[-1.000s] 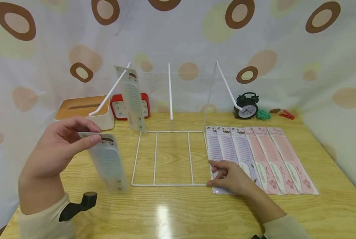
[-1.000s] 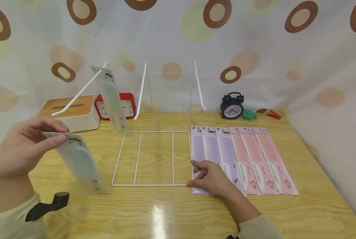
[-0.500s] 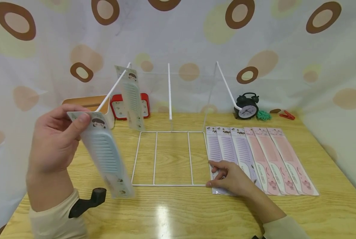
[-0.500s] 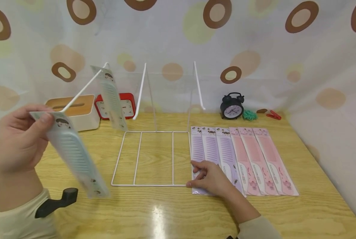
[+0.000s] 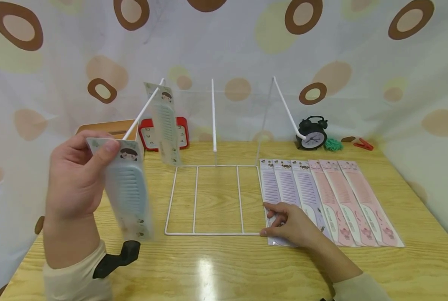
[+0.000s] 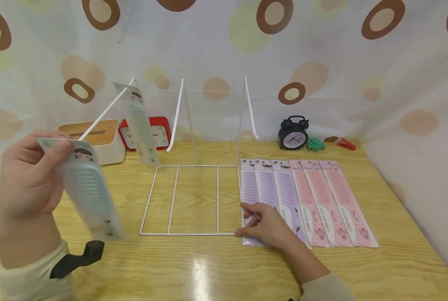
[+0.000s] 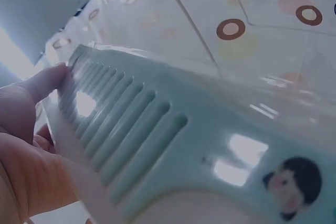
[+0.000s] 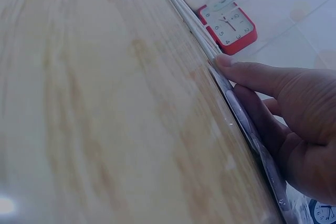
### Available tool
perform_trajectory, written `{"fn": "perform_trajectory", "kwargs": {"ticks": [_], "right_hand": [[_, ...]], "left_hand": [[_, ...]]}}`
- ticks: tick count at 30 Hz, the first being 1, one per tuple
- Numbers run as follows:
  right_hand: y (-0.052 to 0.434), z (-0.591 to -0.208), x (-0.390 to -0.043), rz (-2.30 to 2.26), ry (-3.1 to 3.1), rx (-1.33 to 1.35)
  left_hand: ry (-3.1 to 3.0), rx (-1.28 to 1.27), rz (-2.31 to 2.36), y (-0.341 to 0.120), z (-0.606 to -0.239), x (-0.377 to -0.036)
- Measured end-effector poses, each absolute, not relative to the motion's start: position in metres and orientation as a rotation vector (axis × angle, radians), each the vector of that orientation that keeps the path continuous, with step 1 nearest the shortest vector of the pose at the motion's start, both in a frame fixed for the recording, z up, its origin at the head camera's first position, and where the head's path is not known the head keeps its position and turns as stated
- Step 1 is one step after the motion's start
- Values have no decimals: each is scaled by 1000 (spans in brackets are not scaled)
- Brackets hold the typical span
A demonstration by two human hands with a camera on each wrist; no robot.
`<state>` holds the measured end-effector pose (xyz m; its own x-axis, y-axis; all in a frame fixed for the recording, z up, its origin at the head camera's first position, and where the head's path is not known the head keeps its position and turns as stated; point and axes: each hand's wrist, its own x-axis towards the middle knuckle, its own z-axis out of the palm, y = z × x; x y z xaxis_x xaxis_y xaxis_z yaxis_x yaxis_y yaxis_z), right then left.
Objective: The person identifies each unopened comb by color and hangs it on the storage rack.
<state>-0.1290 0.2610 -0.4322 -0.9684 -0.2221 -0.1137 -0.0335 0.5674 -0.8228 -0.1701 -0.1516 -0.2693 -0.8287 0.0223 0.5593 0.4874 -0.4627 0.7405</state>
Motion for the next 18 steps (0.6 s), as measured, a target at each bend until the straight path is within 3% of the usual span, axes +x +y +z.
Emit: {"fn": "perform_trajectory", "kwargs": {"ticks": [18], "right_hand": [[260,-432,-129,-1299,2633,-220]], "left_hand": [[-1524,-956,-2398,-164,-276,-179]]}}
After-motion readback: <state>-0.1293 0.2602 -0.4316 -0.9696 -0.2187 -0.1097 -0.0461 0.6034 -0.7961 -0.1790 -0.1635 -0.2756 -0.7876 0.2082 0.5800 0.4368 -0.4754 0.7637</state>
